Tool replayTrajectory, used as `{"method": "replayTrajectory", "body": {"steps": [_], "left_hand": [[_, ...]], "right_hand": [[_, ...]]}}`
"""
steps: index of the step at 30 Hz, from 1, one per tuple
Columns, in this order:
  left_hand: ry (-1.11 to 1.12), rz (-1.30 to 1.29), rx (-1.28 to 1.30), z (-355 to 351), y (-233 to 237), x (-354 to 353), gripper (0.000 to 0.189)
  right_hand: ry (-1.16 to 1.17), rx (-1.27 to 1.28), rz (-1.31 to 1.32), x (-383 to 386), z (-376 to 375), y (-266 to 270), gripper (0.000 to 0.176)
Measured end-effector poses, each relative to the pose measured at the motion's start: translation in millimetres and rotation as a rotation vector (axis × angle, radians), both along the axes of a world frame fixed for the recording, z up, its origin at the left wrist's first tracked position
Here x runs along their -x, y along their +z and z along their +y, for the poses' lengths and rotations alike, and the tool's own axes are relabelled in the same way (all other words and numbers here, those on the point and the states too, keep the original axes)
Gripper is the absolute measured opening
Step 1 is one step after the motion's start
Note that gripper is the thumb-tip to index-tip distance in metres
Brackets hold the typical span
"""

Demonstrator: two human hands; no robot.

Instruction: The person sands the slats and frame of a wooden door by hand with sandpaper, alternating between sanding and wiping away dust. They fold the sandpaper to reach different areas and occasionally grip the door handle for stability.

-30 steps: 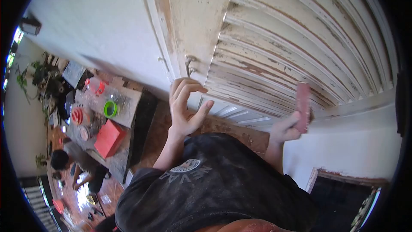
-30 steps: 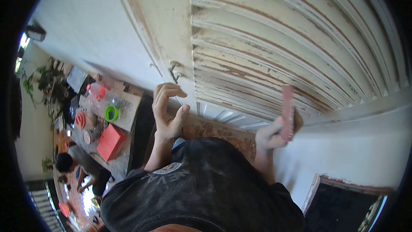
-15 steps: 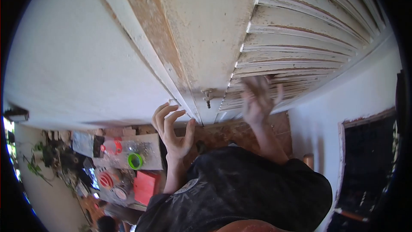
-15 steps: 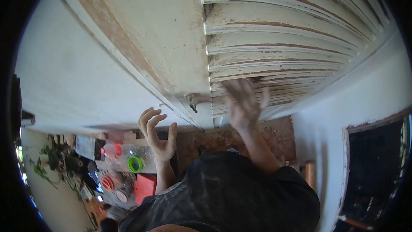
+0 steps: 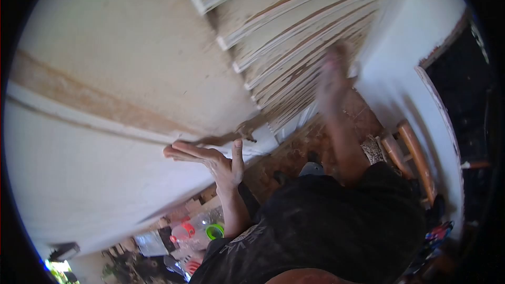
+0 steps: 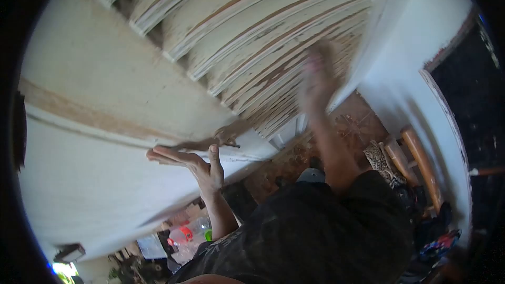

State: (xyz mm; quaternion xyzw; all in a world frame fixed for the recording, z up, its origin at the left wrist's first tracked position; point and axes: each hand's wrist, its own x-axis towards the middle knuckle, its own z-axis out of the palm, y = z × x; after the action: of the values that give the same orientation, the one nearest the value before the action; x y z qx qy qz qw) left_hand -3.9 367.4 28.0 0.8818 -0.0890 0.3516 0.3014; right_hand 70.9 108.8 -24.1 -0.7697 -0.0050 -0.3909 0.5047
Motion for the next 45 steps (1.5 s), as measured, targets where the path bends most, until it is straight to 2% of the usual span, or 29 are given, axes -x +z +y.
{"method": "replayTrajectory", "body": {"steps": [1, 3, 6, 8, 9, 11, 12, 13, 14, 15, 17, 18, 20, 21, 23, 24, 25, 27, 30, 32, 34, 35, 37, 39, 40, 42, 44, 45], "left_hand": [[0.015, 0.021, 0.06, -6.5, -8.6, -4.6, 0.123], [-0.006, 0.031, 0.114, -11.2, -15.3, -11.9, 0.124], [-0.082, 0.173, 0.089, -4.4, -16.7, -14.4, 0.116], [-0.105, 0.273, 0.076, 3.3, -16.9, -14.7, 0.111], [-0.11, 0.317, 0.079, 7.4, -17.4, -14.5, 0.109], [-0.117, 0.403, 0.089, 14.1, -19.4, -14.1, 0.103], [-0.127, 0.438, 0.104, 16.2, -21.3, -14.0, 0.101], [-0.139, 0.466, 0.121, 16.9, -23.8, -14.1, 0.098], [-0.22, 0.323, 0.319, 11.1, -32.5, -14.5, 0.107], [-0.232, 0.309, 0.323, 6.6, -30.9, -23.2, 0.107], [-0.182, 0.375, 0.051, 11.4, -25.0, -29.6, 0.105], [-0.15, 0.415, -0.087, 16.6, -23.0, -27.1, 0.104], [-0.086, 0.488, -0.358, 25.4, -20.8, -19.3, 0.102], [-0.084, 0.495, -0.36, 28.8, -24.8, -16.2, 0.102], [-0.229, 0.489, 0.042, 28.9, -35.8, -19.0, 0.102], [-0.124, 0.359, 0.157, 6.4, -16.9, -10.2, 0.096], [-0.133, 0.347, 0.168, 7.3, -24.4, -11.7, 0.096], [-0.11, 0.124, 0.093, 16.2, -42.0, -13.1, 0.086], [-0.086, 0.08, 0.098, 12.5, -40.4, -9.7, 0.087], [-0.043, 0.03, 0.109, 7.9, -33.3, -4.0, 0.089], [0.003, -0.029, 0.128, 1.2, -24.0, -0.4, 0.09], [0.025, -0.061, 0.143, -4.3, -18.7, 0.5, 0.091], [0.065, -0.222, 0.152, -24.1, -5.1, -6.6, 0.093], [0.115, -0.315, 0.183, -38.1, 2.8, -13.2, 0.097], [0.133, -0.344, 0.207, -47.4, 5.1, -19.2, 0.099], [0.149, -0.36, 0.21, -60.9, 10.3, -26.4, 0.101], [0.183, -0.439, 0.243, -76.9, 16.0, -34.5, 0.102], [0.186, -0.436, 0.229, -78.5, 15.9, -34.8, 0.102]], "right_hand": [[0.034, -0.11, 0.02, -4.9, -1.7, 3.3, 0.027], [-0.012, 0.567, -0.293, 30.5, 48.5, 70.9, 0.029], [-0.116, 0.593, -0.374, 10.3, 12.4, 56.6, 0.036], [-0.125, 0.197, 0.022, -16.1, -51.1, 31.2, 0.04], [-0.133, 0.194, 0.019, -28.3, -58.5, 31.6, 0.04], [-0.322, 0.062, -0.262, -42.4, -66.3, 35.9, 0.033], [-0.329, 0.072, -0.277, -30.6, -48.0, 41.7, 0.033], [-0.315, 0.261, -0.304, -8.4, -12.2, 47.3, 0.033], [-0.303, 0.448, -0.33, -0.9, 3.4, 52.1, 0.033], [-0.314, 0.455, -0.343, -7.4, -3.7, 52.0, 0.033], [-0.045, 0.566, -0.364, -11.4, -16.7, 38.5, 0.034], [-0.259, 0.574, -0.313, -15.2, -43.4, 40.8, 0.034], [-0.32, 0.126, -0.02, -36.7, -100.2, 43.7, 0.034], [-0.317, 0.124, -0.014, -42.1, -102.9, 43.4, 0.034], [-0.403, -0.011, -0.112, -54.6, -104.8, 43.1, 0.035], [-0.375, 0.109, -0.148, -51.9, -82.9, 33.5, 0.034], [-0.348, 0.232, -0.186, -40.0, -48.1, 23.9, 0.033], [-0.107, 0.507, -0.179, 16.1, 4.1, 74.4, 0.034], [-0.2, 0.532, -0.338, -18.5, -54.7, 51.6, 0.033], [-0.143, 0.098, 0.096, -49.5, -136.7, 29.5, 0.034], [-0.568, 0.251, -0.191, -62.8, -179.7, 54.1, 0.039], [-0.563, 0.254, -0.196, -63.0, -171.0, 45.7, 0.039], [-0.287, 0.054, -0.16, -62.1, -135.4, 26.5, 0.038], [-0.297, 0.44, -0.295, -25.7, -78.2, 51.5, 0.037], [-0.297, 0.444, -0.306, -26.2, -88.2, 62.0, 0.037], [-0.108, 0.633, -0.36, -20.9, -103.3, 66.0, 0.038], [-0.211, 0.386, -0.141, -58.8, -171.8, 40.0, 0.04], [-0.206, 0.374, -0.136, -63.2, -182.8, 47.0, 0.04]]}}
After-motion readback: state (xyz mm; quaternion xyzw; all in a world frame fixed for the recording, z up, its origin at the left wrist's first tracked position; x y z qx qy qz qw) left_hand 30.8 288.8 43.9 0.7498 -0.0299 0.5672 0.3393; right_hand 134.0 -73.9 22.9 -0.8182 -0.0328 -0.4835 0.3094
